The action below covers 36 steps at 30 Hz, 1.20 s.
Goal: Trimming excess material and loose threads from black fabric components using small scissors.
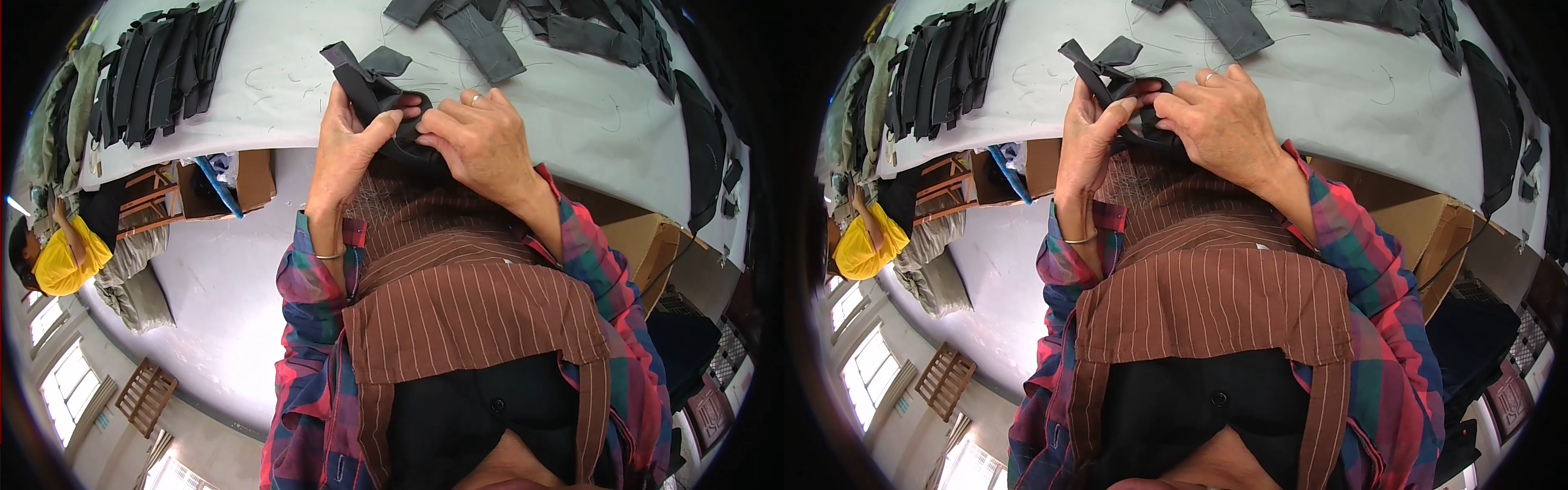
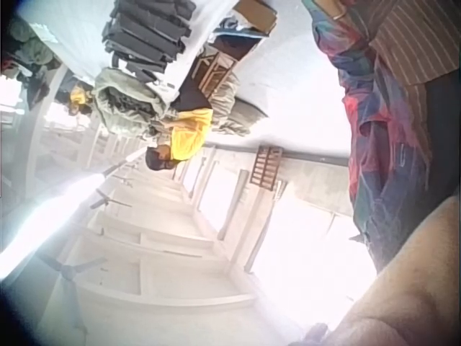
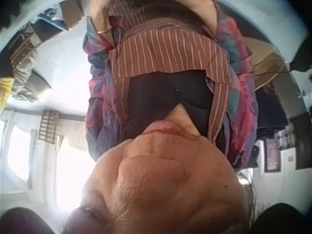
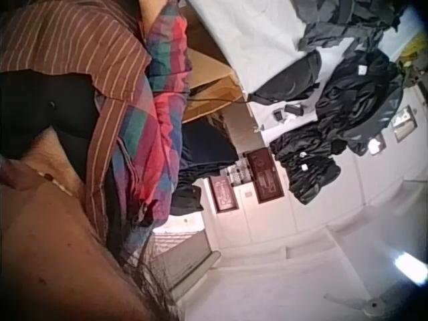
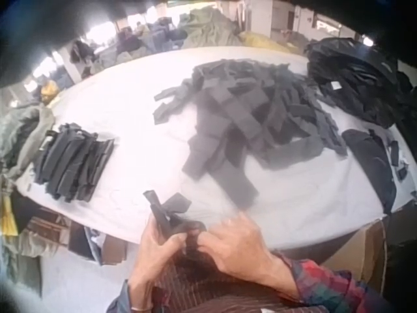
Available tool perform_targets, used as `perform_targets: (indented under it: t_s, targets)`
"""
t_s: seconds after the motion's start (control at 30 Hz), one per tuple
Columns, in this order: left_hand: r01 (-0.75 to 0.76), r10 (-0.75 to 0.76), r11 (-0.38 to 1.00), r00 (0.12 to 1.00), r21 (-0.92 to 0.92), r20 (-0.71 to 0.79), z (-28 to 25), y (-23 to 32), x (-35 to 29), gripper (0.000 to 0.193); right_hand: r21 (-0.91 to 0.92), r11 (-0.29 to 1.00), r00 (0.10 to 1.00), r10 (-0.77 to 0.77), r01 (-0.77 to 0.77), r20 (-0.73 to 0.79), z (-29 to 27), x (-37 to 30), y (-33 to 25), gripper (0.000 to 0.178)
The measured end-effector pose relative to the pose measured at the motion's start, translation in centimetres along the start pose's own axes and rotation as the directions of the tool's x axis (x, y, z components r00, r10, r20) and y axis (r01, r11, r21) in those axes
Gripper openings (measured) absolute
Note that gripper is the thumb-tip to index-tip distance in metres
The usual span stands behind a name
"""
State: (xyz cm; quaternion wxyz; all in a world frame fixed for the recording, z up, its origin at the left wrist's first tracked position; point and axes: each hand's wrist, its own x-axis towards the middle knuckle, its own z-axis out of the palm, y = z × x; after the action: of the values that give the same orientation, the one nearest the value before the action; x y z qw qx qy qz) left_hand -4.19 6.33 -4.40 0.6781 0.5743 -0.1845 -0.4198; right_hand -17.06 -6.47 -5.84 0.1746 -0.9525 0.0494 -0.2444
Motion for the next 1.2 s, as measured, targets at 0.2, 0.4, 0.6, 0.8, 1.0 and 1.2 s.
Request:
perform_targets:
  t_s: [0.2, 0.4, 0.6, 0.8, 1.0, 1.2]
  targets:
    - [-0.031, 0.031, 1.000, 0.999, -0.006, -0.019, 1.0, 1.1, -0.6, 0.042, 0.286, 0.939, 0.981, 0.190, -0.192, 0.035, -0.8, 0.1, 0.4, 0.011]
    - [-0.183, 0.206, 0.953, 0.976, 0.240, -0.075, 0.4, 1.9, -0.7, 0.042, 0.381, 0.866, 0.941, 0.337, -0.325, 0.036, -2.9, 0.1, 0.4, 0.012]
    - [-0.122, 0.132, 0.981, 0.990, 0.153, -0.056, -0.1, 0.5, 1.2, 0.035, 0.137, 0.973, 0.982, 0.189, -0.186, -0.015, -1.8, -0.2, 1.5, 0.014]
    - [-0.093, 0.104, 0.987, 0.992, 0.132, -0.075, -0.1, 0.6, 0.9, 0.035, 0.125, 0.980, 0.988, 0.155, -0.155, 0.014, -0.8, 0.3, 0.9, 0.013]
    - [-0.093, 0.103, 0.987, 0.992, 0.133, -0.068, -0.2, 0.5, 0.9, 0.035, 0.085, 0.988, 0.992, 0.123, -0.126, 0.039, -0.8, 0.6, 0.8, 0.013]
    - [-0.091, 0.097, 0.992, 0.993, 0.082, -0.065, -1.0, 0.5, 1.0, 0.034, 0.065, 0.991, 0.992, 0.113, -0.117, 0.056, -1.0, 0.9, 0.5, 0.011]
